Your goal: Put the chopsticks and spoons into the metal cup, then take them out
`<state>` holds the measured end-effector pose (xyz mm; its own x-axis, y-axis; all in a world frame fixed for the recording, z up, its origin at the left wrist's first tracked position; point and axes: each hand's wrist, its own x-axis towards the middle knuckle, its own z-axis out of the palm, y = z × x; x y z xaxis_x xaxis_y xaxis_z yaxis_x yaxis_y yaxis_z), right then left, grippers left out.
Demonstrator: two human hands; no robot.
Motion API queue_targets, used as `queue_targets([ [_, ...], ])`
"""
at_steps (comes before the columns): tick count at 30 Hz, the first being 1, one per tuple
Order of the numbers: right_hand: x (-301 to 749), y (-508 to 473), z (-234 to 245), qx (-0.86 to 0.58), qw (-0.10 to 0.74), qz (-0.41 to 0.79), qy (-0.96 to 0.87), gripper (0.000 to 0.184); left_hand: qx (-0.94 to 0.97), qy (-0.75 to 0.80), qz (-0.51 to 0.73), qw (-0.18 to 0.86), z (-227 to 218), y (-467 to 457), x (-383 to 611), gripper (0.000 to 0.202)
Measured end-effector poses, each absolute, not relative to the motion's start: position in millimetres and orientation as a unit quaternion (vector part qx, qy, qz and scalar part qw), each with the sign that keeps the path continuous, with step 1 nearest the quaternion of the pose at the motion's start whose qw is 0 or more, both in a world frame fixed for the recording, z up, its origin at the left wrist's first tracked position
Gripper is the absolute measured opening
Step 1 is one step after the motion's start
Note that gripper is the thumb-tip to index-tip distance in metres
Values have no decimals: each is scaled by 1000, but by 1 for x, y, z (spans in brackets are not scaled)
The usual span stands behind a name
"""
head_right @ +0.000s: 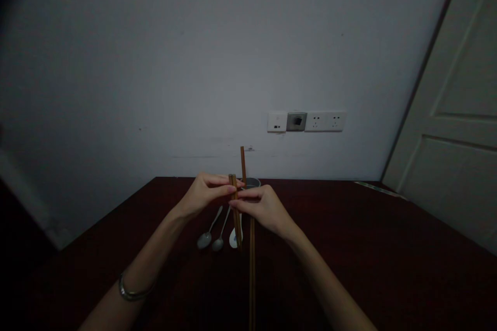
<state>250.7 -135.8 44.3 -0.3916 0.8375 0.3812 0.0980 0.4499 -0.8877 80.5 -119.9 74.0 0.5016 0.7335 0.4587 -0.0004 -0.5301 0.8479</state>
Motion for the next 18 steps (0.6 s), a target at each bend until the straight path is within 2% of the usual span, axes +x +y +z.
queue_targets([
  [7, 253, -139, 49, -318, 431, 385, -752, 21, 805, 240, 393, 375, 81, -125, 75, 19],
  [18, 257, -139, 49, -311, 419, 386, -761, 19, 828, 204, 412, 323, 82, -132, 79, 14],
])
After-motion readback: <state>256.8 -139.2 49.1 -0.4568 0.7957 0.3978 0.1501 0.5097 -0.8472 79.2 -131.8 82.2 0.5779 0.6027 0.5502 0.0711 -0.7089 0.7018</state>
